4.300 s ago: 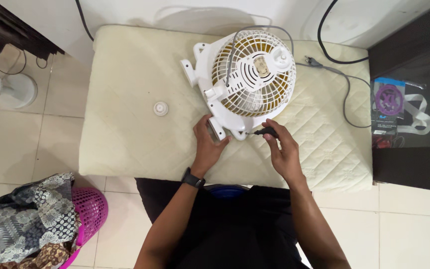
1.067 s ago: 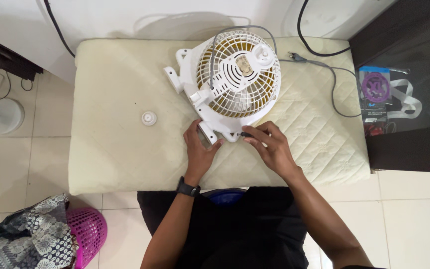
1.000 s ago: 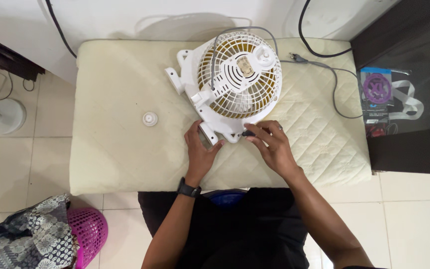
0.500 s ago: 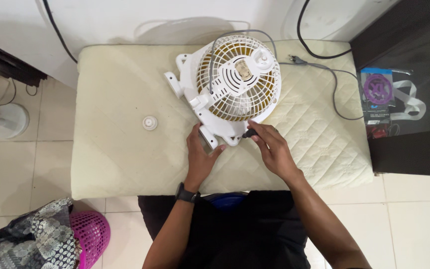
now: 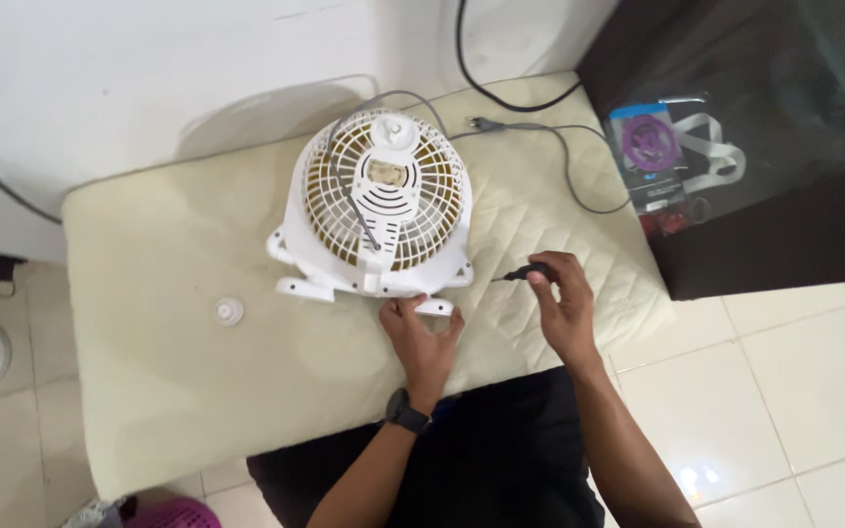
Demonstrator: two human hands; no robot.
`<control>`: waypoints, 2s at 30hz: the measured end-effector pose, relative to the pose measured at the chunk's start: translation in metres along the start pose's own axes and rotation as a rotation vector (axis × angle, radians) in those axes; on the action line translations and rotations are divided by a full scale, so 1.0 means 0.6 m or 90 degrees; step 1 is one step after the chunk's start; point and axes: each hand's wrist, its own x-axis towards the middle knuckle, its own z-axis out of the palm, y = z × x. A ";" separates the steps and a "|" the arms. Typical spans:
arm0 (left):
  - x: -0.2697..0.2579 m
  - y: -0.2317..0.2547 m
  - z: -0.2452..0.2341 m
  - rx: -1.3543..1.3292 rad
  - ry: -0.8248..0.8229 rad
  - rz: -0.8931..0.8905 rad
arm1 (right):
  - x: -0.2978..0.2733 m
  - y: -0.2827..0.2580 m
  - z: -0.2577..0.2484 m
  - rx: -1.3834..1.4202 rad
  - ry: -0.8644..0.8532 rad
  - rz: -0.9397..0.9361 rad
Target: The person uses a screwdriver to remove screws from the base of a white electric fan placed on a mattress. After loosening the screws, the person lifts the fan's front grille and blade assembly off the base, exposing the internal motor and wiring.
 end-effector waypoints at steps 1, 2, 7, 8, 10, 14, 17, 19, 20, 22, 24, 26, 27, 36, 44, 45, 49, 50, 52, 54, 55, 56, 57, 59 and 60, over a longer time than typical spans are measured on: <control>-0.003 0.009 0.010 0.008 -0.009 -0.014 | 0.000 0.011 -0.011 0.017 0.019 0.018; -0.007 0.017 0.019 0.017 -0.018 -0.030 | -0.001 0.020 -0.021 0.033 0.035 0.038; -0.032 0.066 0.080 -0.008 -0.094 -0.021 | -0.013 0.055 -0.061 0.063 0.131 0.079; -0.038 0.077 0.094 -0.015 -0.121 -0.033 | -0.016 0.060 -0.069 0.077 0.146 0.070; -0.048 0.099 0.119 -0.055 -0.142 -0.023 | -0.023 0.068 -0.087 0.077 0.177 0.057; -0.051 0.134 0.165 -0.075 -0.152 -0.001 | -0.032 0.076 -0.126 0.044 0.227 0.073; -0.055 0.135 0.153 -0.097 -0.187 0.143 | -0.036 0.074 -0.146 0.040 0.230 0.072; -0.053 0.119 0.115 -0.108 -0.231 0.276 | -0.038 0.070 -0.157 0.034 0.225 0.069; -0.045 0.108 0.092 -0.113 -0.252 0.342 | -0.040 0.067 -0.161 0.032 0.223 0.075; -0.013 0.081 0.047 -0.025 -0.433 0.015 | -0.042 0.063 -0.166 0.031 0.222 0.076; 0.029 0.051 0.004 -0.102 -0.198 0.108 | -0.048 0.063 -0.171 0.036 0.225 0.067; 0.091 0.018 -0.028 -0.145 -0.035 0.189 | -0.055 0.063 -0.171 0.056 0.240 0.063; 0.125 0.001 -0.037 -0.096 0.013 0.187 | -0.058 0.061 -0.168 0.064 0.246 0.062; 0.259 -0.094 0.018 -0.070 -0.236 0.035 | -0.069 0.054 -0.139 0.134 0.194 0.014; 0.266 -0.098 0.008 0.021 -0.219 0.073 | -0.046 0.026 -0.128 -0.008 0.089 0.074; 0.265 -0.096 0.006 0.019 -0.222 0.062 | -0.041 0.018 -0.126 -0.031 0.068 0.112; 0.264 -0.095 0.006 -0.050 -0.240 0.045 | -0.028 -0.008 -0.120 -0.177 -0.018 -0.052; 0.263 -0.096 0.004 -0.063 -0.244 0.048 | -0.028 -0.013 -0.120 -0.207 -0.018 -0.069; 0.264 -0.097 0.003 -0.090 -0.251 0.052 | -0.024 -0.019 -0.119 -0.230 -0.028 -0.094; 0.263 -0.095 0.001 -0.068 -0.259 0.031 | -0.017 -0.023 -0.124 -0.213 -0.046 -0.113; 0.263 -0.094 0.000 -0.057 -0.262 0.022 | -0.015 -0.024 -0.124 -0.210 -0.035 -0.110; 0.263 -0.093 0.000 -0.061 -0.262 0.028 | -0.015 -0.026 -0.124 -0.208 -0.024 -0.108; 0.265 -0.092 0.001 -0.065 -0.262 0.035 | -0.016 -0.027 -0.122 -0.205 -0.014 -0.105; 0.264 -0.093 0.000 -0.068 -0.256 0.048 | -0.018 -0.027 -0.126 -0.240 -0.030 -0.101; 0.264 -0.094 0.000 -0.068 -0.253 0.058 | -0.020 -0.027 -0.128 -0.258 -0.037 -0.099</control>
